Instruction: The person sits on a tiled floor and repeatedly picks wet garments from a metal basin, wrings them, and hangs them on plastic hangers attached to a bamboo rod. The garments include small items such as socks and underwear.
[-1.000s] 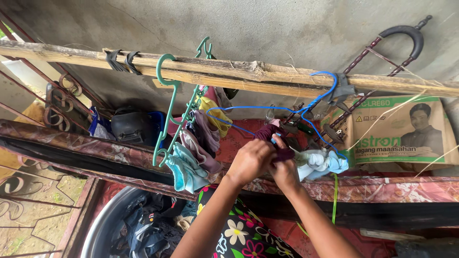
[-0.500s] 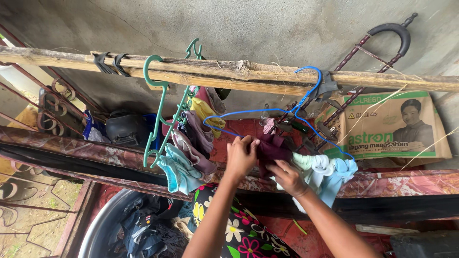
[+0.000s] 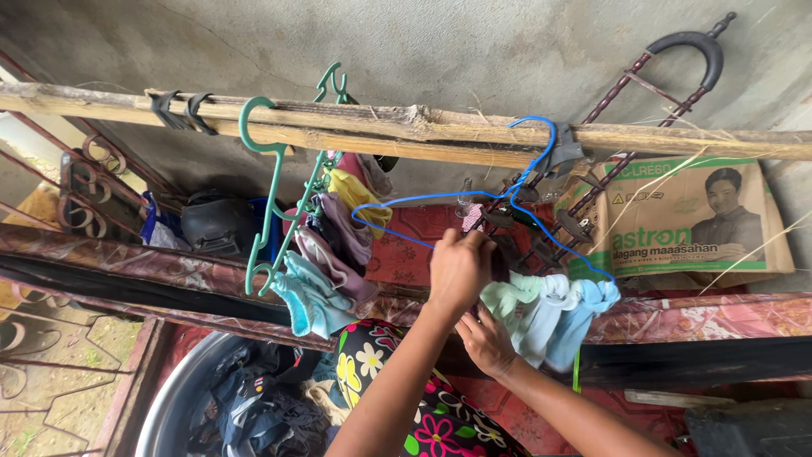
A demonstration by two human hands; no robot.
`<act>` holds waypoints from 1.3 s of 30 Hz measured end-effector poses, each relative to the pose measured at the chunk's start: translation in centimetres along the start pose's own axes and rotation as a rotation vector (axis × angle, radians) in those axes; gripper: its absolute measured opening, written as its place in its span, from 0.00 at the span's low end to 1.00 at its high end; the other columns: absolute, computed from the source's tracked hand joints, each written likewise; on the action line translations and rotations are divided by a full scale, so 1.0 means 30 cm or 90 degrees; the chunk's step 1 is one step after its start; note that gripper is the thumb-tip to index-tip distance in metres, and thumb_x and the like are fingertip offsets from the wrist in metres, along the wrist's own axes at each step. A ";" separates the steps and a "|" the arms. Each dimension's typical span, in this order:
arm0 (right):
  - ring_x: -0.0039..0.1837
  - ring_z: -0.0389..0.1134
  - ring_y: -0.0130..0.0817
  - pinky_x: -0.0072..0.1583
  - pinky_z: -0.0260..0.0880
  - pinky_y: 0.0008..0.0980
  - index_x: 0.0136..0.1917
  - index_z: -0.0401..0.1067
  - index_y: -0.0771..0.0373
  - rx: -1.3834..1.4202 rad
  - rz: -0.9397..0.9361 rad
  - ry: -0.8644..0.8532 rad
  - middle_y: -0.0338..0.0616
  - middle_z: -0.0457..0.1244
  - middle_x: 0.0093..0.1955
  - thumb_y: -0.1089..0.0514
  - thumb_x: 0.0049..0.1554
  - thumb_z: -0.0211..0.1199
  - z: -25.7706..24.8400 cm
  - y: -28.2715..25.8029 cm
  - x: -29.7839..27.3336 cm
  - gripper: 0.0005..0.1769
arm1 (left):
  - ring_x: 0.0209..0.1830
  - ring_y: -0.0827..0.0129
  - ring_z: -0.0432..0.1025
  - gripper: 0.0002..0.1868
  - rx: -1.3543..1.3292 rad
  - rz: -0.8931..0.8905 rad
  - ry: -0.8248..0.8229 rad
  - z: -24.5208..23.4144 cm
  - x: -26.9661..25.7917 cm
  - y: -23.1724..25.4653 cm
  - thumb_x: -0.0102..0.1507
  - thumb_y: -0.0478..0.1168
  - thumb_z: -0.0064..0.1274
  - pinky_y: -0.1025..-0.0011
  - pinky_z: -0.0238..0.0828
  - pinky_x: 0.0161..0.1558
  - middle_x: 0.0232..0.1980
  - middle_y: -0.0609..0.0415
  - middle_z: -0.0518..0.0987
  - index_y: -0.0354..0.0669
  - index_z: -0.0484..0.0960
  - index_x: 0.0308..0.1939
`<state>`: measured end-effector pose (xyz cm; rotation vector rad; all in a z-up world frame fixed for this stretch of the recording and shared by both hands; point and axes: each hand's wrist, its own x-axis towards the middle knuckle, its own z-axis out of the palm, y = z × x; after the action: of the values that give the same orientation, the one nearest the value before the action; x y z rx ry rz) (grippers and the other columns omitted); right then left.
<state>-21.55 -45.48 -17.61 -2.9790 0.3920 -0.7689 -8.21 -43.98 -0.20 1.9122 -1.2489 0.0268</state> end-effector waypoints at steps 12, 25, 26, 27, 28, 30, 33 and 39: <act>0.76 0.61 0.52 0.72 0.65 0.41 0.63 0.73 0.67 0.216 -0.019 0.053 0.60 0.61 0.72 0.72 0.53 0.58 -0.019 -0.085 -0.135 0.23 | 0.58 0.66 0.68 0.07 -0.625 -0.172 0.119 0.219 -0.103 -0.371 0.69 0.39 0.51 0.68 0.64 0.61 0.72 0.57 0.65 0.38 0.79 0.42; 0.57 0.71 0.54 0.56 0.72 0.48 0.61 0.73 0.53 0.190 0.203 0.038 0.50 0.66 0.60 0.66 0.51 0.65 -0.364 0.141 0.431 0.24 | 0.52 0.63 0.66 0.27 -0.629 -0.150 0.111 0.204 -0.105 -0.344 0.62 0.42 0.62 0.67 0.66 0.55 0.50 0.48 0.71 0.40 0.65 0.59; 0.58 0.71 0.53 0.57 0.72 0.47 0.61 0.72 0.55 0.240 0.198 0.035 0.48 0.67 0.59 0.68 0.54 0.63 -0.350 0.153 0.431 0.22 | 0.55 0.64 0.65 0.38 -0.603 -0.079 0.137 0.190 -0.102 -0.327 0.55 0.43 0.68 0.68 0.65 0.58 0.53 0.49 0.70 0.41 0.60 0.61; 0.59 0.71 0.53 0.57 0.72 0.46 0.61 0.71 0.56 0.261 0.193 0.032 0.48 0.68 0.59 0.68 0.53 0.63 -0.337 0.162 0.424 0.23 | 0.58 0.65 0.65 0.50 -0.577 -0.009 0.160 0.182 -0.105 -0.309 0.48 0.44 0.74 0.69 0.64 0.60 0.57 0.49 0.68 0.41 0.55 0.63; 0.60 0.71 0.53 0.58 0.72 0.46 0.61 0.70 0.57 0.282 0.188 0.029 0.49 0.68 0.58 0.68 0.53 0.63 -0.326 0.168 0.417 0.23 | 0.59 0.66 0.65 0.51 -0.593 -0.024 0.154 0.177 -0.107 -0.296 0.46 0.46 0.74 0.69 0.63 0.61 0.58 0.51 0.69 0.42 0.57 0.64; 0.61 0.71 0.52 0.58 0.71 0.45 0.61 0.67 0.58 0.331 0.171 0.027 0.50 0.68 0.57 0.68 0.51 0.65 -0.317 0.178 0.411 0.25 | 0.61 0.69 0.66 0.53 -0.623 -0.050 0.143 0.173 -0.108 -0.287 0.44 0.51 0.75 0.69 0.63 0.62 0.60 0.57 0.70 0.44 0.60 0.66; 0.61 0.71 0.49 0.58 0.71 0.43 0.63 0.64 0.59 0.427 0.153 0.004 0.50 0.68 0.57 0.66 0.46 0.69 -0.324 0.185 0.416 0.31 | 0.50 0.59 0.78 0.30 -0.521 -0.141 -0.100 0.190 -0.135 -0.332 0.50 0.46 0.74 0.65 0.73 0.57 0.47 0.56 0.85 0.43 0.84 0.55; 0.49 0.73 0.47 0.53 0.74 0.40 0.73 0.64 0.48 0.449 0.339 -0.227 0.49 0.69 0.51 0.54 0.47 0.73 -0.404 0.154 0.437 0.41 | 0.56 0.49 0.74 0.12 0.042 -0.233 -0.158 0.270 -0.246 -0.427 0.59 0.46 0.60 0.50 0.66 0.57 0.46 0.48 0.84 0.52 0.87 0.46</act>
<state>-17.37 -52.96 -1.29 -2.1387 0.6765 -0.2331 -5.34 -41.62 -16.66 2.2272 -1.0434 -0.3742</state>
